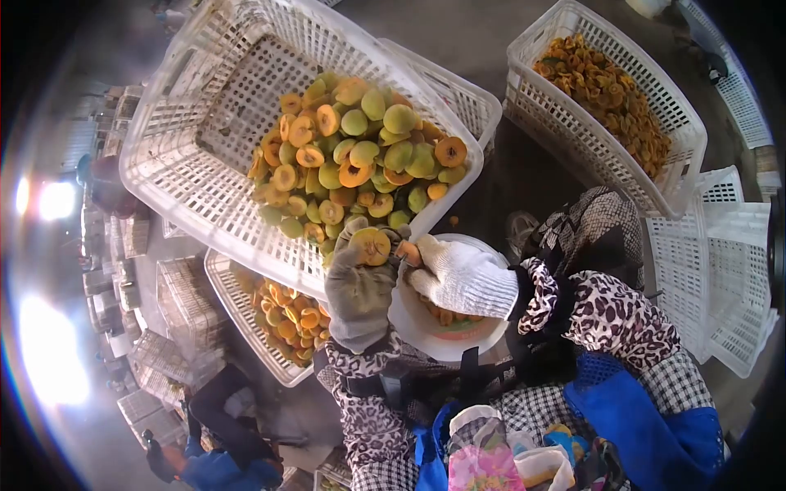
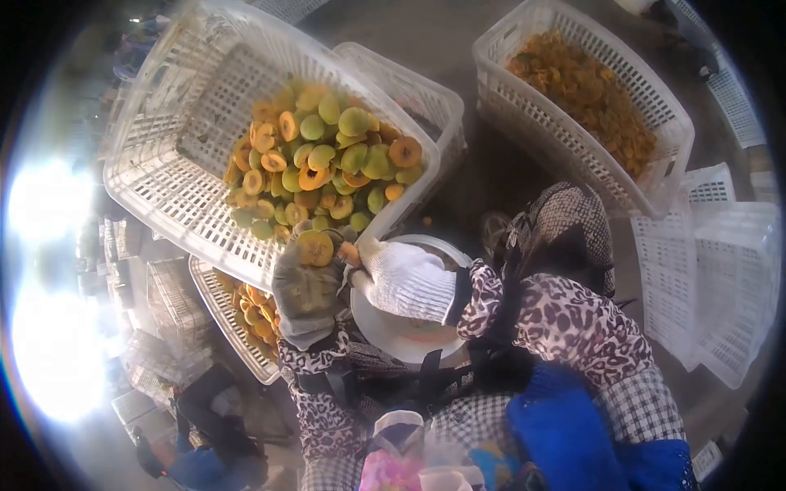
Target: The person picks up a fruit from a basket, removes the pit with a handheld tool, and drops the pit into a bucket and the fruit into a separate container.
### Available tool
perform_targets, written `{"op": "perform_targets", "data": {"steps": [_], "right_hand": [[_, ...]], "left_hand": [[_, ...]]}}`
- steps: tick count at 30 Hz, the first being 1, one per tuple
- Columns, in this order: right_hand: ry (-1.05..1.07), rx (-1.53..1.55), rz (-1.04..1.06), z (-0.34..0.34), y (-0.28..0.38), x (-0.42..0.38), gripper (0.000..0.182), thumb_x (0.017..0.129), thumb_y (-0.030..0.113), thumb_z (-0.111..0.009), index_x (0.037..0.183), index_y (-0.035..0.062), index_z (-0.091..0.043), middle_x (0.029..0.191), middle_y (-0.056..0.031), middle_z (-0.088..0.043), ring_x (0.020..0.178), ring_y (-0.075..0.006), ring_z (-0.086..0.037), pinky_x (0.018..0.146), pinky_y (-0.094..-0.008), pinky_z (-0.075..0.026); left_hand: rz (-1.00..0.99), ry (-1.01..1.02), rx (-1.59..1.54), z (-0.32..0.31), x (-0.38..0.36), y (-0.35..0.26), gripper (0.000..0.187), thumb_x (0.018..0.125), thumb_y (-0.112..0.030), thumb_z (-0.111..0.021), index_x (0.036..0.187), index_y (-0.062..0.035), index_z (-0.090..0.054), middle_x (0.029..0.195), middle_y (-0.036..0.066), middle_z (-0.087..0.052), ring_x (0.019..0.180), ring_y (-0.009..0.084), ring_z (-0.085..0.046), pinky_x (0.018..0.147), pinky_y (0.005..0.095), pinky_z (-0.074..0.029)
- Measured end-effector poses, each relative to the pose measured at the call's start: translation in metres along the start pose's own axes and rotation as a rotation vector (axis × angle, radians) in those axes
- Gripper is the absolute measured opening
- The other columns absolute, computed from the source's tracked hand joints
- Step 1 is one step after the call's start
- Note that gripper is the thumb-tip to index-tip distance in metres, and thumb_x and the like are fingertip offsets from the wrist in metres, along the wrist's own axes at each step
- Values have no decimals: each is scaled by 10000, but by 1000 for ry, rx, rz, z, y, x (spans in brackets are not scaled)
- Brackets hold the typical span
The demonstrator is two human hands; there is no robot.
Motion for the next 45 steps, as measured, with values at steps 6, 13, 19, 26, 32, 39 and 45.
{"op": "perform_targets", "data": {"steps": [6, 13, 19, 26, 32, 39, 45], "right_hand": [[34, -121, -1, -14, 5, 4, 267, 875, 287, -591, 933, 37, -518, 737, -150, -621, 691, -345, -643, 588, -433, -497], [73, -353, 6, -26, 7, 12, 243, 860, 255, -616, 950, 43, -540, 776, -146, -645, 698, -342, -653, 590, -434, -515], [-300, -265, 109, -59, -11, -4, 276, 870, 274, -588, 1016, 41, -602, 776, -148, -633, 723, -309, -656, 632, -435, -521], [532, 225, -196, -43, 7, 11, 268, 820, 240, -525, 961, 29, -612, 697, -141, -630, 580, -265, -627, 567, -386, -513], [680, 542, -321, -36, 18, 1, 175, 838, 178, -532, 928, 31, -554, 640, -44, -554, 466, -135, -537, 422, -281, -438], [768, 549, -297, -64, -31, 8, 235, 793, 235, -625, 789, 1, -643, 615, -60, -575, 561, -158, -581, 459, -287, -415], [916, 236, -102, -43, -24, -11, 225, 716, 133, -590, 908, 26, -639, 753, -57, -640, 657, -155, -597, 612, -316, -486]], "left_hand": [[7, -101, -60, 13, -1, -1, 439, 1007, -397, -409, 1022, 11, -569, 1059, 227, -626, 1020, 383, -603, 870, 476, -510], [-55, -88, 439, 3, -13, -6, 440, 1030, -332, -353, 993, 52, -563, 946, 199, -645, 855, 281, -652, 801, 363, -529], [-177, -278, 676, -10, -21, -15, 478, 1036, -307, -298, 910, 64, -571, 822, 160, -643, 737, 227, -642, 700, 297, -545], [-69, -319, 502, 18, -15, -8, 462, 986, -446, -420, 985, 10, -499, 783, 159, -617, 761, 240, -630, 685, 322, -540], [-176, -355, 435, 1, -14, -1, 400, 962, -405, -480, 866, -18, -512, 717, 120, -558, 673, 237, -594, 616, 366, -530], [50, -286, 79, 11, -11, 15, 331, 965, -359, -501, 751, -107, -483, 659, 59, -510, 600, 251, -549, 591, 408, -520], [144, -253, -235, 20, -22, 13, 322, 962, -348, -507, 757, -101, -481, 669, 71, -514, 628, 243, -546, 650, 426, -477]]}}
Point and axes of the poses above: each hand's wrist, its own x-axis towards the middle knuckle, its own z-axis out of the back of the hand, y = z × x, the point moved 5 cm from there along x, towards the middle knuckle
